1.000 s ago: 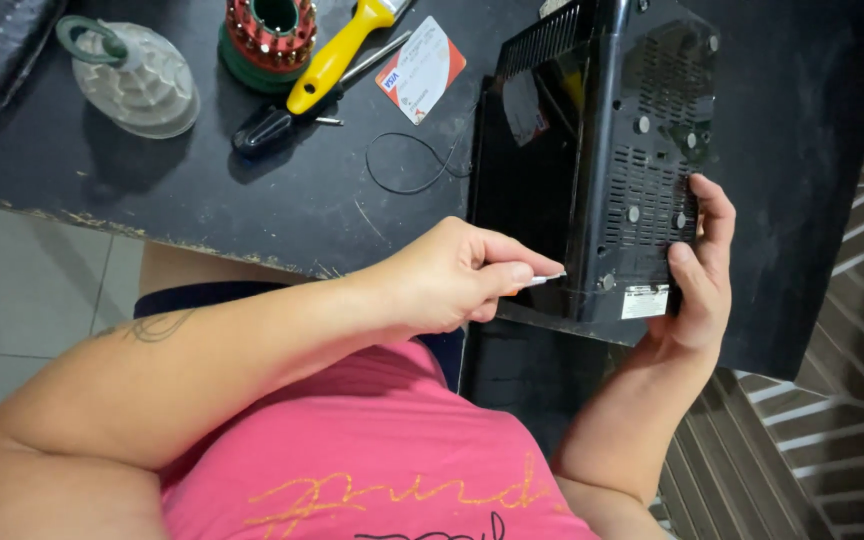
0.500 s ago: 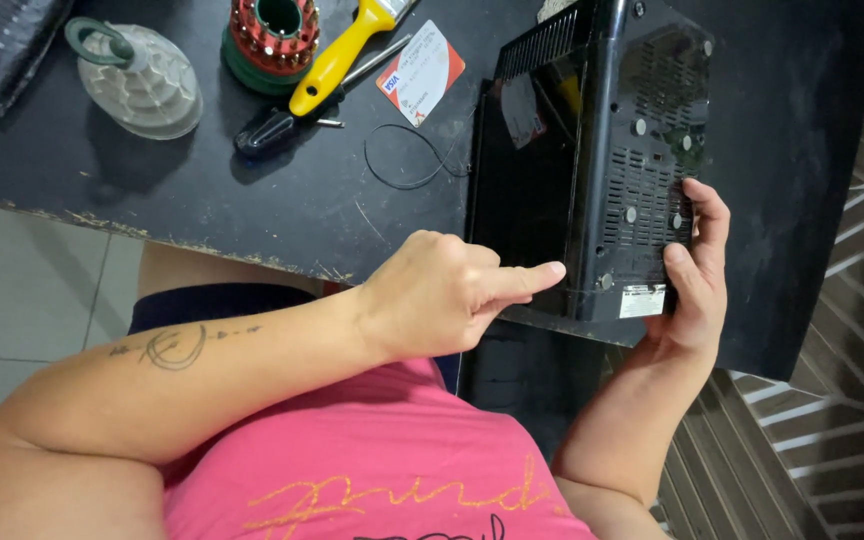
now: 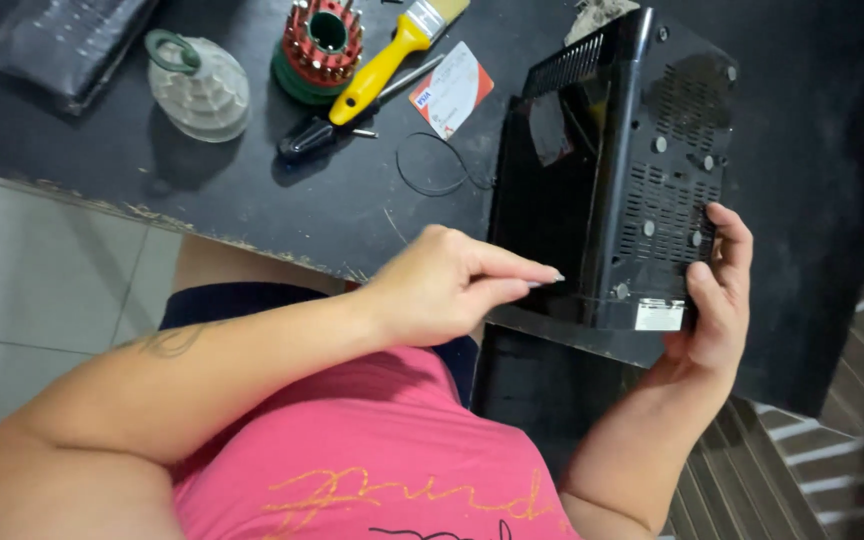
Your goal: The person cleans the bottom surface of a black electronic device using a small card and a cloth. They repeatedly wipe and scrape the surface, rotating the device to access different areas.
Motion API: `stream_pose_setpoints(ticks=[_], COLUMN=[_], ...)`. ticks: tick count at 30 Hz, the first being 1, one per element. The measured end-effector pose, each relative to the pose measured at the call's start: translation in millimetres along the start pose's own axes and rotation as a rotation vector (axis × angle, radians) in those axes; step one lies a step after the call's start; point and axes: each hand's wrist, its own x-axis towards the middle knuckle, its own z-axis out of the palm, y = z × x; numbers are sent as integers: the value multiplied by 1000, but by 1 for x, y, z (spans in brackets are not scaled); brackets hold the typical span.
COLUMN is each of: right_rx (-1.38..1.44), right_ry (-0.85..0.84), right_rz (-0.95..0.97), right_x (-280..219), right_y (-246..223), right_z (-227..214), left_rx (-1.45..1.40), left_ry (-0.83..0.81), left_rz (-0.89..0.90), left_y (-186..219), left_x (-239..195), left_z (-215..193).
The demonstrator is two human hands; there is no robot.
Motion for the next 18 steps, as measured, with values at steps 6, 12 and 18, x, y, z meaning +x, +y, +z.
stream_pose_setpoints(ticks=[6, 12, 18], right_rx=[47, 90, 92], right_ry=[-22, 21, 15], right_rz=[0, -11, -30], right_x=[1, -1, -1], right_y=[9, 13, 12], right_z=[-8, -8, -7], left_rx=[963, 1581, 1673], left_ry=[209, 400, 427], left_rz=[-126, 169, 220], left_y=[-39, -81, -75], left_x=[-14, -14, 7], left_z=[-52, -64, -61])
